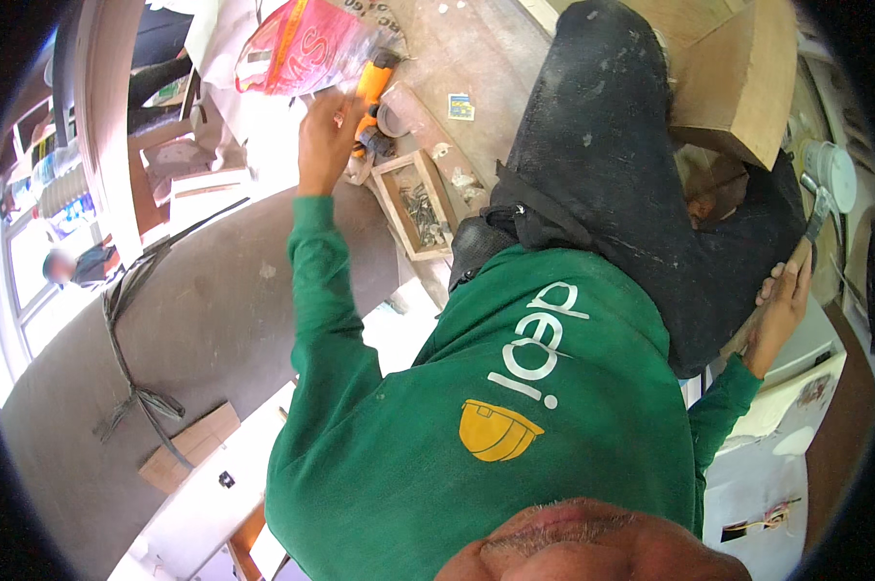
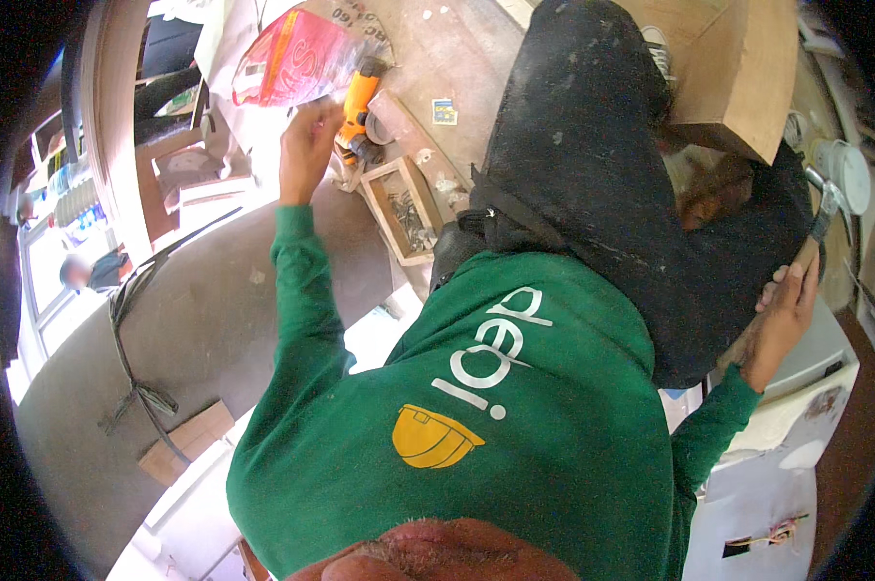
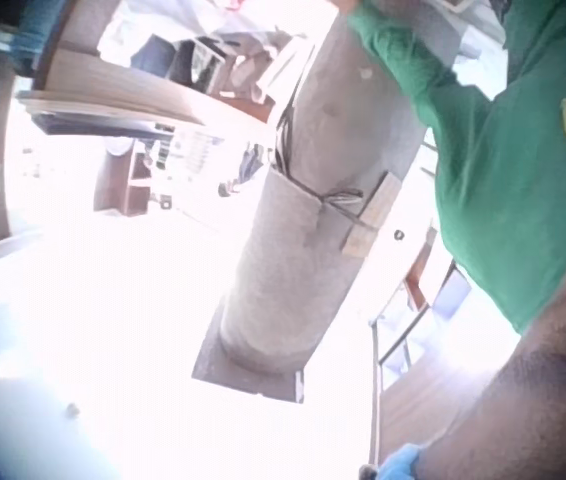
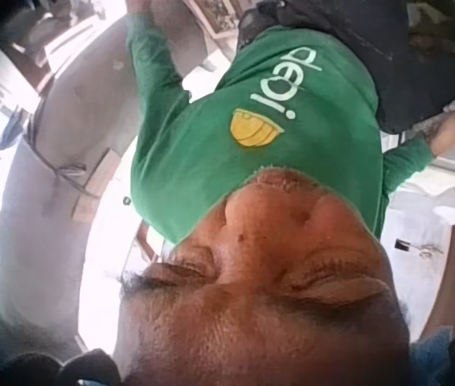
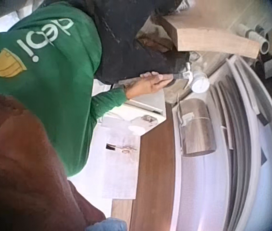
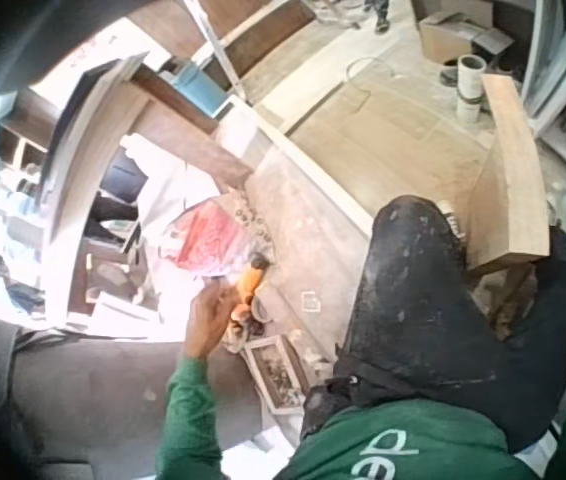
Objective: The person sits on the floor and assembles a small wooden box by hammering nails into the joints. They repeatedly pick up nails, position the wood pieces, and strike with a hammer to secure the structure.
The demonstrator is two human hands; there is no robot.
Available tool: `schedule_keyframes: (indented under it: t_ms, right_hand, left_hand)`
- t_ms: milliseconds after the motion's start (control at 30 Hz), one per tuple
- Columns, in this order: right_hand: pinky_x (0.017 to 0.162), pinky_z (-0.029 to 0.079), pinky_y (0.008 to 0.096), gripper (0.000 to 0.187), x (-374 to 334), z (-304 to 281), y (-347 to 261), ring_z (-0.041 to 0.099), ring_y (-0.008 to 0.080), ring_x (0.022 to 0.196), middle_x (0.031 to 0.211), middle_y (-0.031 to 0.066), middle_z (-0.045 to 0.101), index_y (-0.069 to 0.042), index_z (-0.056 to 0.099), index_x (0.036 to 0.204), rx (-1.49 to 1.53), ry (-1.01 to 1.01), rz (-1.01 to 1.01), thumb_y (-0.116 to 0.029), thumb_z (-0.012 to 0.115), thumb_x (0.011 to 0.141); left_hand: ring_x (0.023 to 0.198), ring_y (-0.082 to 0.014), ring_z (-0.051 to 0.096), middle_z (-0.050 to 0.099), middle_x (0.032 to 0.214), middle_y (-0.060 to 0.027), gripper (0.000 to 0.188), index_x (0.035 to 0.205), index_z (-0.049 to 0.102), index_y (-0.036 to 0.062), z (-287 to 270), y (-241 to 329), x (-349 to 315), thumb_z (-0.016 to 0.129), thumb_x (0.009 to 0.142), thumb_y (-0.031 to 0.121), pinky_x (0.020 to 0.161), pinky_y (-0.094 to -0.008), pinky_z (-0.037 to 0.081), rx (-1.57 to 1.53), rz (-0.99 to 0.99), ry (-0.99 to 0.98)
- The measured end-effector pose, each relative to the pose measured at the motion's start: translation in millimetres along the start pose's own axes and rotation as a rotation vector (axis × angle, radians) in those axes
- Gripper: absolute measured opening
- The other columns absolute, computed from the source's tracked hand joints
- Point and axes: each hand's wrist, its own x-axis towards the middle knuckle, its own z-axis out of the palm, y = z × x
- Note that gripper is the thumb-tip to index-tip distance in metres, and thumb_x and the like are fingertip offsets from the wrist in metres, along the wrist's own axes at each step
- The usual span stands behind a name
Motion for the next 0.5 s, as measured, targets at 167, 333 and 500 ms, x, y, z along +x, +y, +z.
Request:
schedule_keyframes:
  t_ms: [167,333,500]
  right_hand:
    - [0.056,0.041,0.0223,0.058,9,0,-2,0.054,0.0056,0.069,0.097,-0.0013,0.063,-0.011,0.050,0.168,0.025,-0.052,0.023,-0.029,0.064,0.115]
    - [0.057,0.042,0.0222,0.055,11,-9,4,0.054,0.0059,0.070,0.100,0.0001,0.064,-0.012,0.051,0.167,0.042,-0.041,0.053,-0.028,0.063,0.116]
    - [0.057,0.044,0.0226,0.057,10,-17,11,0.056,0.0069,0.071,0.101,0.0020,0.067,-0.006,0.048,0.167,0.130,-0.059,0.045,-0.024,0.063,0.115]
  left_hand:
    - [0.088,-0.0313,0.070,0.072,0.102,-0.0140,0.024,0.113,0.083,0.0047,26,-64,-138,0.080,0.100,0.024,0.083,-0.0419,0.057,-0.056,-0.320,-0.233]
    - [0.099,-0.0346,0.069,0.071,0.104,-0.0112,0.017,0.109,0.085,0.0101,80,-34,-167,0.079,0.100,0.023,0.090,-0.0441,0.056,0.110,-0.273,-0.129]
    - [0.099,-0.0349,0.069,0.069,0.100,-0.0113,0.015,0.107,0.084,0.0104,91,-22,-154,0.078,0.096,0.017,0.090,-0.0458,0.057,0.119,-0.049,-0.102]
